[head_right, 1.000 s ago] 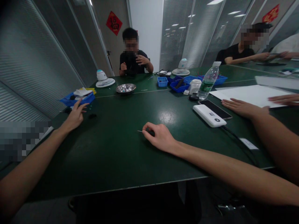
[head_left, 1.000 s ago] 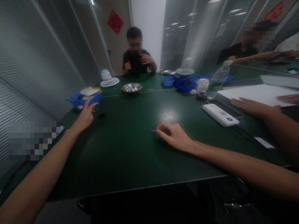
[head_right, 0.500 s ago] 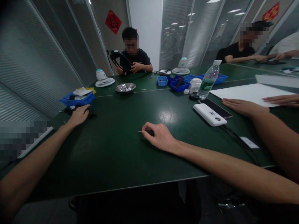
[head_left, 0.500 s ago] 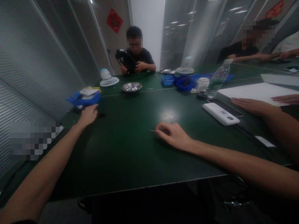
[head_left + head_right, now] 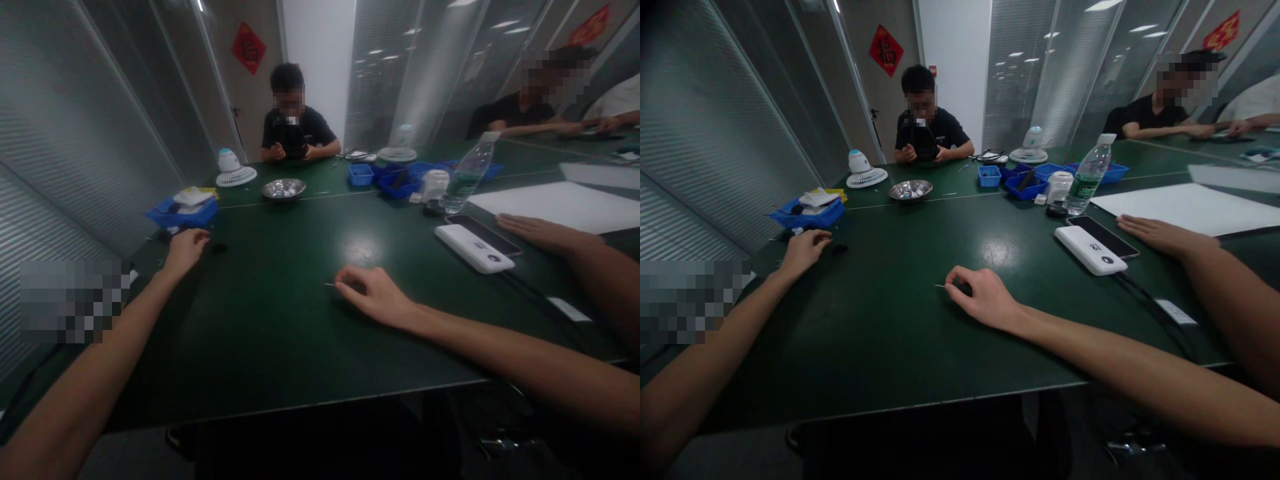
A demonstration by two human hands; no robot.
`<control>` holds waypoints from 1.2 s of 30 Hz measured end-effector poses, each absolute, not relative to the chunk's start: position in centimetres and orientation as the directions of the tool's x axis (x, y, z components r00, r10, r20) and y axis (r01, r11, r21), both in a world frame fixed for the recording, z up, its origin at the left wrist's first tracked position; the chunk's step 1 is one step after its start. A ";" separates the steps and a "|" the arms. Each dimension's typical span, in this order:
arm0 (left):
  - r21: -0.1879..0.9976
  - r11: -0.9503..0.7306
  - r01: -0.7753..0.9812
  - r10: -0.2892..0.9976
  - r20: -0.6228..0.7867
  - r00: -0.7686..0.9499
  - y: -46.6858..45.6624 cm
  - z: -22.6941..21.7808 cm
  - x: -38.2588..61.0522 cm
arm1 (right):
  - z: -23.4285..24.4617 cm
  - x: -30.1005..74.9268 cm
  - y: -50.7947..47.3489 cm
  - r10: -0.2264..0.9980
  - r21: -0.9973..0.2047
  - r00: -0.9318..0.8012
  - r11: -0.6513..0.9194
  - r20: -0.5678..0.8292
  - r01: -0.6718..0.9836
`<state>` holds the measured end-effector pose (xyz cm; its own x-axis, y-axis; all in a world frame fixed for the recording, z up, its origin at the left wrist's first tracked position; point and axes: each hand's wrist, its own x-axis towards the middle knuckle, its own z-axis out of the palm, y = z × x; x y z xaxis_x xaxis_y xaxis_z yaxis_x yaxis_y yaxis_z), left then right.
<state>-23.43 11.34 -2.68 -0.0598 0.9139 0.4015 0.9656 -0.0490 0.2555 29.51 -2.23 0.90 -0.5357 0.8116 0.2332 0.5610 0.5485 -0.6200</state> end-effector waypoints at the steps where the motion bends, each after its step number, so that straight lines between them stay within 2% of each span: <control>1: 0.302 -0.054 0.952 0.909 0.409 -0.078 11.1 -2.3 -23.0 | 0.9 29.5 -2.2 0.810 -0.620 -0.537 0.550 0.234 0.560; 5: 0.479 -0.130 0.868 0.890 0.442 -0.110 9.7 -1.2 -20.9 | 0.7 29.7 -2.1 0.803 -0.634 -0.547 0.554 0.236 0.540; 9: 0.591 -0.132 0.796 0.931 0.349 -0.105 8.4 -1.1 -18.8 | 0.8 29.6 -2.2 0.806 -0.638 -0.546 0.547 0.228 0.542; 16: 0.517 -0.090 0.851 0.910 0.390 -0.140 6.5 -0.3 -17.1 | 0.5 29.8 -2.0 0.799 -0.634 -0.555 0.556 0.230 0.538; 21: 0.479 -0.029 0.877 0.925 0.347 -0.158 5.3 -0.2 -16.7 | 0.5 29.7 -2.0 0.807 -0.619 -0.547 0.551 0.224 0.560; 31: 0.512 -0.033 0.858 0.903 0.384 -0.194 5.8 -0.9 -17.6 | 0.8 29.6 -2.2 0.799 -0.623 -0.560 0.558 0.222 0.549; 36: 0.569 0.073 0.819 0.911 0.296 -0.287 6.8 -1.1 -18.4 | 0.7 29.7 -2.1 0.795 -0.629 -0.566 0.557 0.216 0.542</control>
<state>-18.42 6.77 -1.08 -0.2872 0.9110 0.2961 0.8188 0.0730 0.5694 29.70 -2.11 0.65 -0.5664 0.7954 0.2155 0.5423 0.5567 -0.6292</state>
